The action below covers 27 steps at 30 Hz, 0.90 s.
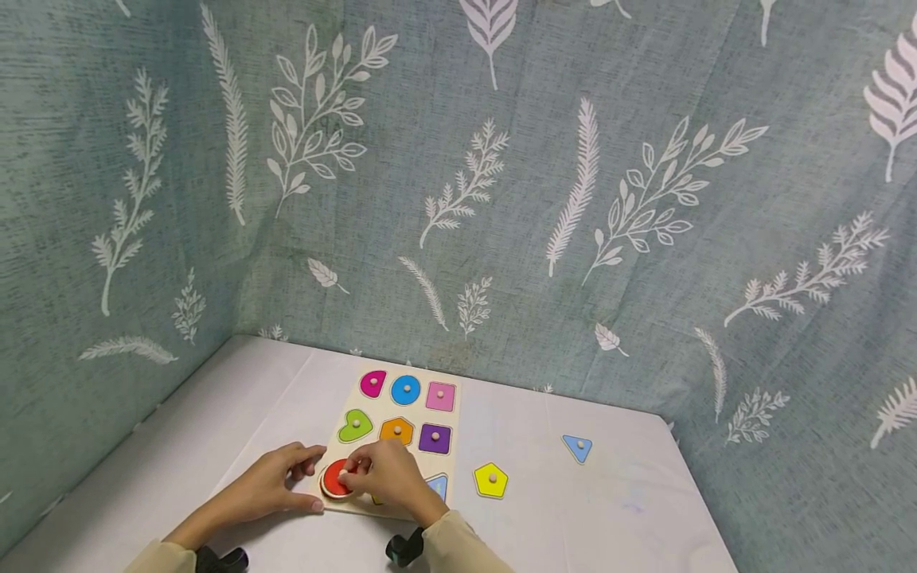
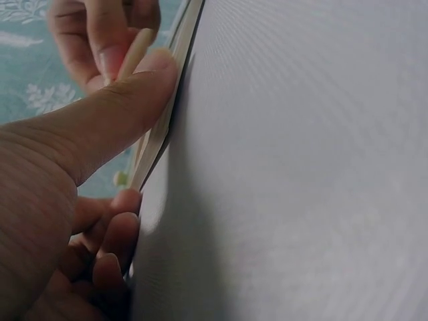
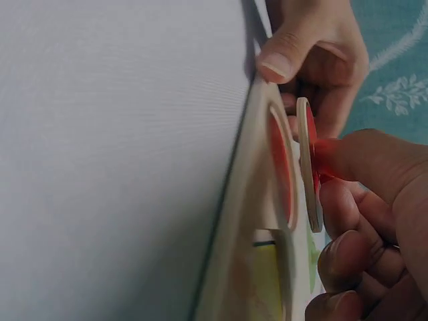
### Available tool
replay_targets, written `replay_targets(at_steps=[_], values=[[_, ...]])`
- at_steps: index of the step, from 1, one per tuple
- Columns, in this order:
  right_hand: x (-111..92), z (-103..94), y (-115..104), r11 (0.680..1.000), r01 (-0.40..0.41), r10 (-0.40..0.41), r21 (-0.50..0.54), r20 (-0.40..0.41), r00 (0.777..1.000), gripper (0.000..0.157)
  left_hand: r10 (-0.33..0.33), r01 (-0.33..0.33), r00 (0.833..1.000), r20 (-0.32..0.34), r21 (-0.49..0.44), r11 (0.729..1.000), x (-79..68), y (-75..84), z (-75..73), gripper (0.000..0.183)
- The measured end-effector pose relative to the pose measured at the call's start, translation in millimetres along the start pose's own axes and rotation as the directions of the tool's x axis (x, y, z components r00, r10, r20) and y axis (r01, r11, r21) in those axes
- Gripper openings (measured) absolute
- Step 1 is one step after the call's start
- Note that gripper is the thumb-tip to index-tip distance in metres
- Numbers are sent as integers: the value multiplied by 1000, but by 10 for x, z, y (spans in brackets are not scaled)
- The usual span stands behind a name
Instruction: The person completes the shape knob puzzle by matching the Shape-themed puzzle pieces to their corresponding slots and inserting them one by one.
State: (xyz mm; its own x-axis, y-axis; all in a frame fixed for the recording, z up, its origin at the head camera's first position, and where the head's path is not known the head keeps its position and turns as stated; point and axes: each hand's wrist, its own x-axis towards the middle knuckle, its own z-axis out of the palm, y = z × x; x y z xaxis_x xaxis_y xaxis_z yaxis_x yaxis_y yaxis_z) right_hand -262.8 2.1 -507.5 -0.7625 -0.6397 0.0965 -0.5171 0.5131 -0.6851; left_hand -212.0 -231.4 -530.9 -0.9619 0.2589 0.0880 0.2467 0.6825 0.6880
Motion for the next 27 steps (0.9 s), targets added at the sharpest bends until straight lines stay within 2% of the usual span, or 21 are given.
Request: replay_targets(at_steps=[5,10,18,27], values=[[4,72,24,1000,-7,7,-17,9,1000,12,21,-21,1000,2,-15,1000,-7,-11,-11,85],[43,127,42,998,8,-8,-63,3,1000,12,18,-18,1000,5,-22,1000,-14,-16,-13,84],[65,150,44,996,-12,12,-89,2,1000,14,19,-19,1000,12,-30,999,-13,-16,-18,84],[74,126,30,997,-56,58,-51,31,998,12,2,-1,1000,11,-29,1000,-10,-12,-24,84]])
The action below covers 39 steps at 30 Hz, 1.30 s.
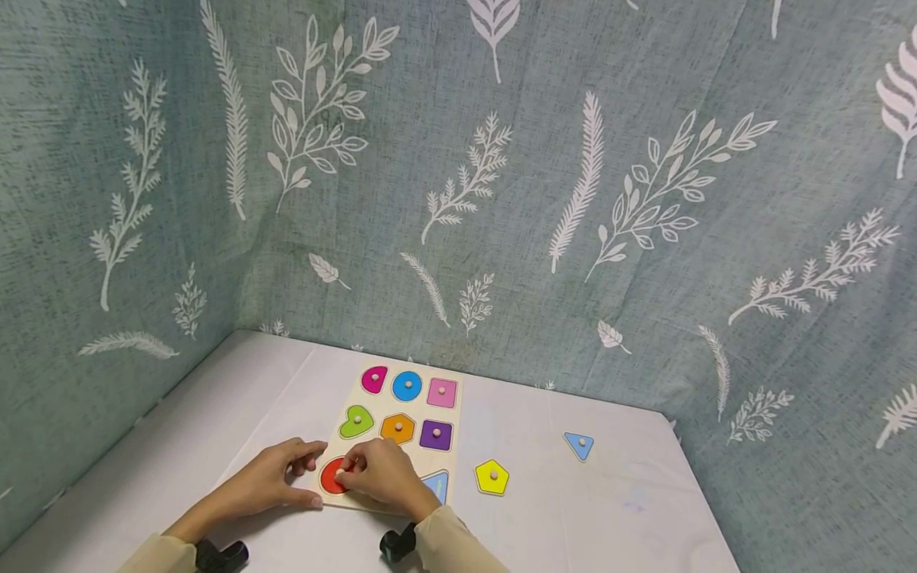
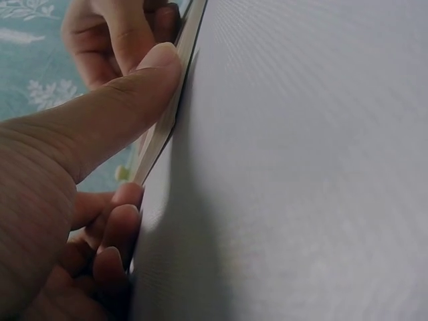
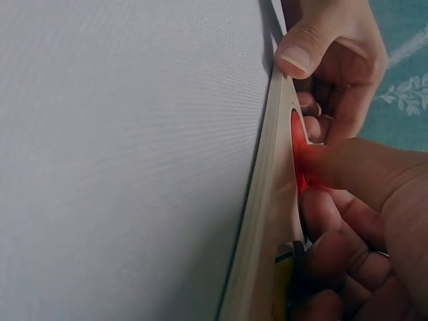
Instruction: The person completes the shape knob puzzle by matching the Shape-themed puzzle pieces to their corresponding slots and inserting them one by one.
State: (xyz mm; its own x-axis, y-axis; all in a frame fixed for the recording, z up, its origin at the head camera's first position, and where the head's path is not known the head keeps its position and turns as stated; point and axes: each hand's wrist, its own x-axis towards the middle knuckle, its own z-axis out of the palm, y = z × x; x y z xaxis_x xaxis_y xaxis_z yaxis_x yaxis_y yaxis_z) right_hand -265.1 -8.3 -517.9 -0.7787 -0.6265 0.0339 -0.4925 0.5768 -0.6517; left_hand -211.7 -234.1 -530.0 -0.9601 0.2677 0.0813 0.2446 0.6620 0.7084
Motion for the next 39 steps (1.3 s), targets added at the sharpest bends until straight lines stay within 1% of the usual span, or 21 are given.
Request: replay_targets(at_steps=[3,9,14,19,22,28,30,33,36,39], values=[[-8,-16,3,1000,-10,9,23,14,1000,11,4,-4,1000,2,-8,1000,-3,0,-5,84],[-61,-89,66,998,19,-20,61,17,1000,19,24,-24,1000,-4,-15,1000,2,0,-16,85],[-168,-207,217,995,11,-13,104,20,1000,14,-10,10,1000,-2,-24,1000,14,17,-8,86],[-301,-420,380,992,35,-34,121,-11,999,8,-35,34,999,-5,-73,997,19,10,2,87],[-388,-549,509,994,37,-33,100,-39,999,8,-48,47,999,-9,-83,995,17,7,11,87],[-624,-777,758,999,-34,36,36,-56,998,11,-46,45,999,-4,-71,996,16,10,11,86],[-719,-846,835,999,-44,46,27,-70,996,12,-39,39,999,-2,-69,997,16,9,9,86],[-855,-936,949,999,-48,50,17,-100,994,11,-34,34,999,-1,-61,998,16,9,7,86],[-966,-1009,1050,999,-49,49,5,-132,990,9,-44,43,999,-7,-54,998,21,9,12,86],[-1059,-1066,1134,998,-67,65,-5,-156,986,8,-53,52,999,-9,-53,997,31,7,18,86]])
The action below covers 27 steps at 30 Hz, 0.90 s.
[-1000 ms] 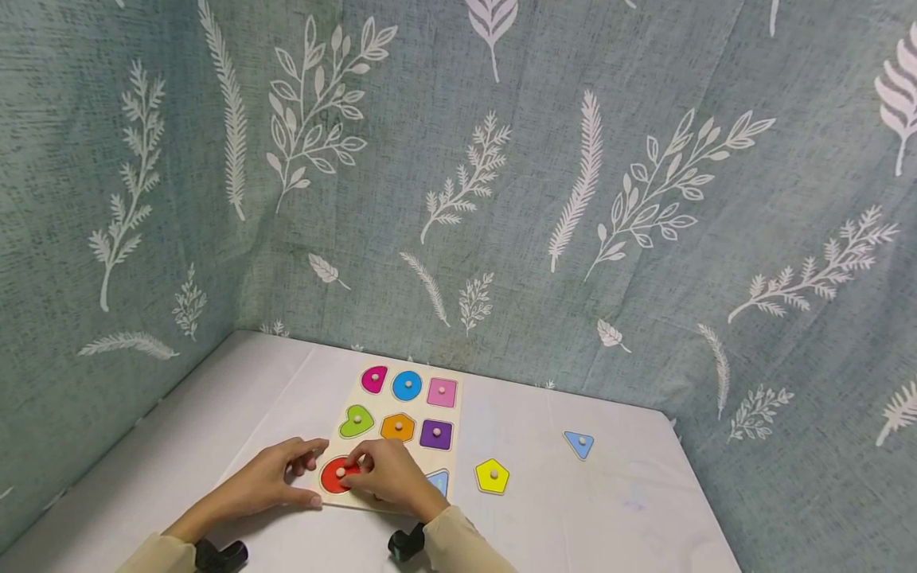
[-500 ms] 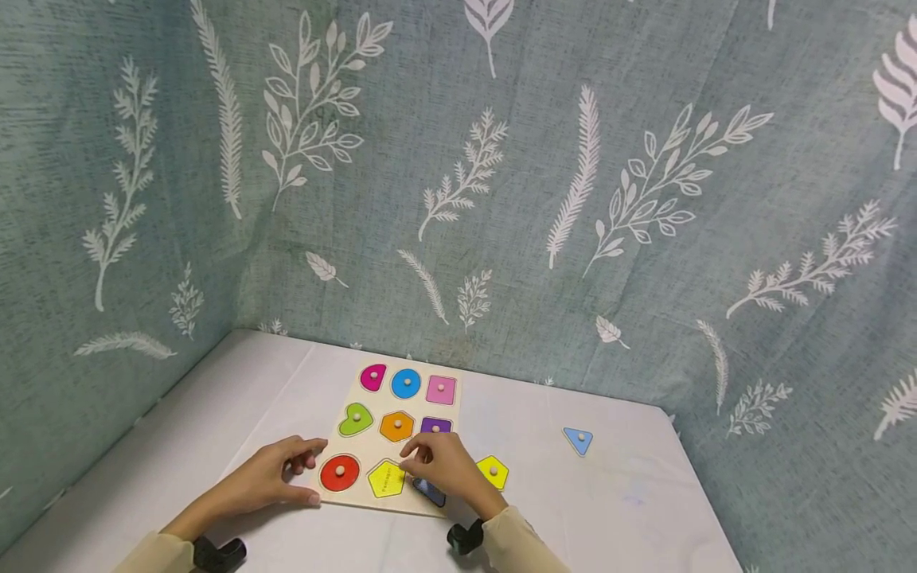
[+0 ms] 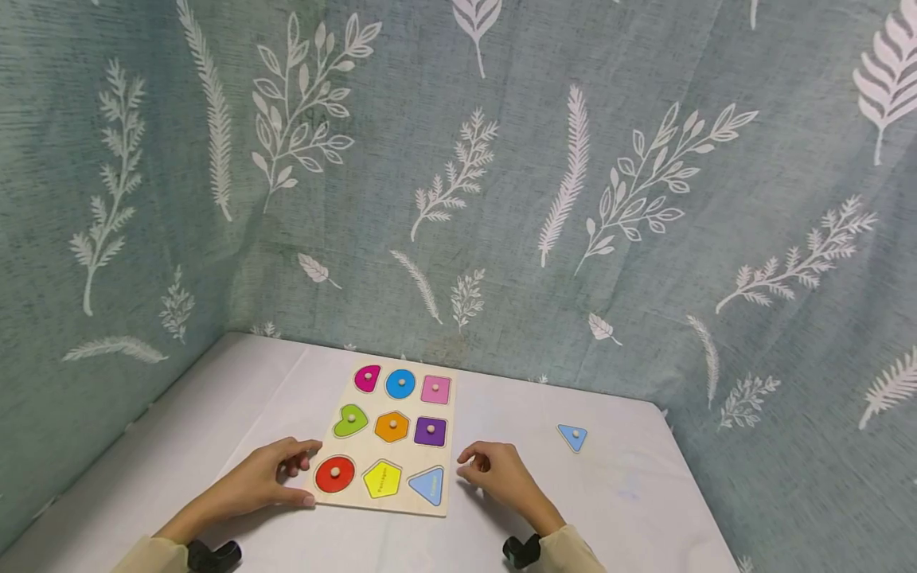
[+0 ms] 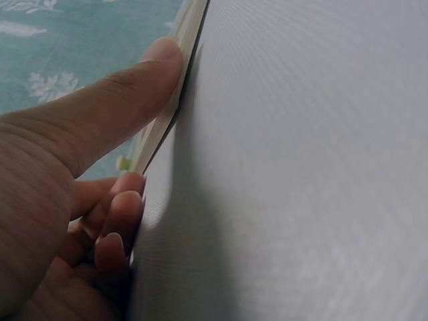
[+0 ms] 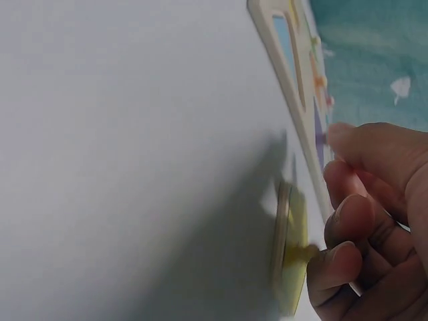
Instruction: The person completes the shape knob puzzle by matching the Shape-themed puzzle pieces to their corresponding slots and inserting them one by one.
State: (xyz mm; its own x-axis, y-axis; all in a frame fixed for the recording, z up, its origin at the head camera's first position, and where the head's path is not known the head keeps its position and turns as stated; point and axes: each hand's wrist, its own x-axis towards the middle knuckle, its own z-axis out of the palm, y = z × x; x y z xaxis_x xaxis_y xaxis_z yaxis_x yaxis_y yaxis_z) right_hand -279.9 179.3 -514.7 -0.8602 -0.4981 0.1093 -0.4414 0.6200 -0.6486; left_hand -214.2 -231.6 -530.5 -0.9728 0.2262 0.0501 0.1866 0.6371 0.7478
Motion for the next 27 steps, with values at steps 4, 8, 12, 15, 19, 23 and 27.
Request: replay_targets(at_steps=[4,8,12,15,19,23,27], values=[[-73,-59,81,999,-35,35,-2,-16,999,9,-14,14,1000,-3,-2,1000,-4,-12,4,87],[-131,-95,154,998,-68,68,-5,-46,997,10,-35,35,999,-5,-3,999,-12,-17,9,87],[-163,-114,222,996,-94,92,-11,-78,993,11,-19,19,1000,-6,-5,1000,-23,-14,-1,86],[-178,-123,261,994,-109,107,-11,-96,990,12,-11,11,1000,-5,-10,1000,-26,-18,-5,86],[-190,-129,293,993,-117,115,-13,-109,987,11,-20,20,1000,-3,-10,1000,-16,-24,-3,87],[-195,-137,307,992,-126,123,-16,-119,985,11,-4,4,1000,-7,6,1000,-10,-22,-5,87],[-207,-146,312,989,-145,142,-13,-129,981,13,-5,5,1000,-1,0,1000,-4,-9,-8,87]])
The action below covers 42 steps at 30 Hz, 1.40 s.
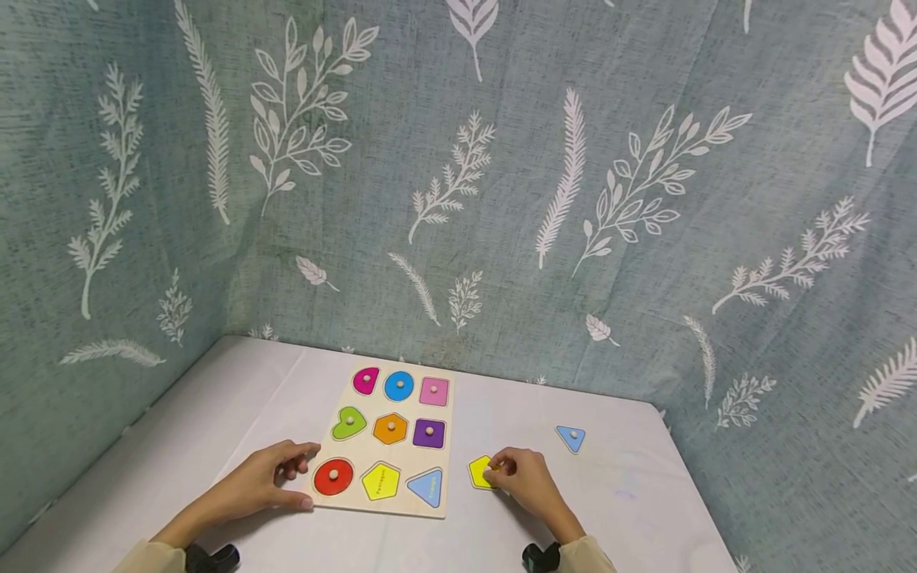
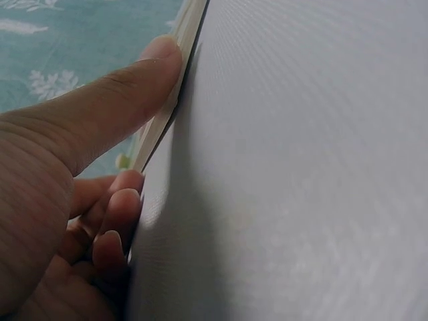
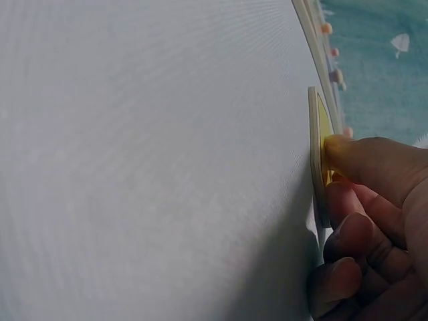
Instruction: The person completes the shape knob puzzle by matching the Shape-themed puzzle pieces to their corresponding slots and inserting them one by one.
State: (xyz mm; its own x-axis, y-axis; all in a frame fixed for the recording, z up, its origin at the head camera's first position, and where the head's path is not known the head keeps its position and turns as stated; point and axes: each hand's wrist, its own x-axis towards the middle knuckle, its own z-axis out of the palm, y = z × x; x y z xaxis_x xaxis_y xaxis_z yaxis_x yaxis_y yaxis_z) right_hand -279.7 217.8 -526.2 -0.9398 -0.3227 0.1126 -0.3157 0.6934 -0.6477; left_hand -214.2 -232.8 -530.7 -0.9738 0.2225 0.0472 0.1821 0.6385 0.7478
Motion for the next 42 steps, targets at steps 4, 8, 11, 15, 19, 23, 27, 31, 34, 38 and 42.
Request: replay_targets(at_steps=[4,8,11,15,19,23,27,31,34,38,42], values=[[-8,13,4,1000,-9,9,-8,-7,1000,13,-13,13,1000,6,-7,1000,-2,7,-4,87],[-4,28,5,1000,-10,10,-25,-20,1000,12,-3,3,1000,8,-9,1000,-4,14,-10,88],[-2,33,-3,1000,-15,14,-23,-23,1000,11,-11,11,1000,8,-13,1000,0,20,-13,88],[-2,27,-18,1000,-15,15,-13,-25,1000,10,-14,14,1000,6,-16,1000,7,26,-15,88],[-2,20,-23,1000,-8,7,-10,-24,1000,9,-2,3,1000,7,-17,1000,9,13,-11,87],[-1,18,-19,1000,-1,1,-4,-20,1000,9,0,0,1000,9,-17,1000,12,-7,-7,87],[-3,21,-11,1000,0,0,4,-16,1000,10,17,-17,1000,9,-9,1000,4,-25,-6,86],[-9,20,-15,1000,-4,4,8,-11,1000,10,47,-47,999,9,-5,999,-7,-38,-4,85],[-10,17,-30,1000,-7,7,13,-12,1000,10,53,-53,999,4,-9,999,-12,-39,-7,84],[-5,14,-66,1000,-7,7,15,-17,1000,11,52,-52,999,4,-19,998,-10,-37,-11,85],[12,19,-100,1000,-2,2,20,-16,1000,11,35,-35,999,8,-23,999,-3,-29,-10,85]])
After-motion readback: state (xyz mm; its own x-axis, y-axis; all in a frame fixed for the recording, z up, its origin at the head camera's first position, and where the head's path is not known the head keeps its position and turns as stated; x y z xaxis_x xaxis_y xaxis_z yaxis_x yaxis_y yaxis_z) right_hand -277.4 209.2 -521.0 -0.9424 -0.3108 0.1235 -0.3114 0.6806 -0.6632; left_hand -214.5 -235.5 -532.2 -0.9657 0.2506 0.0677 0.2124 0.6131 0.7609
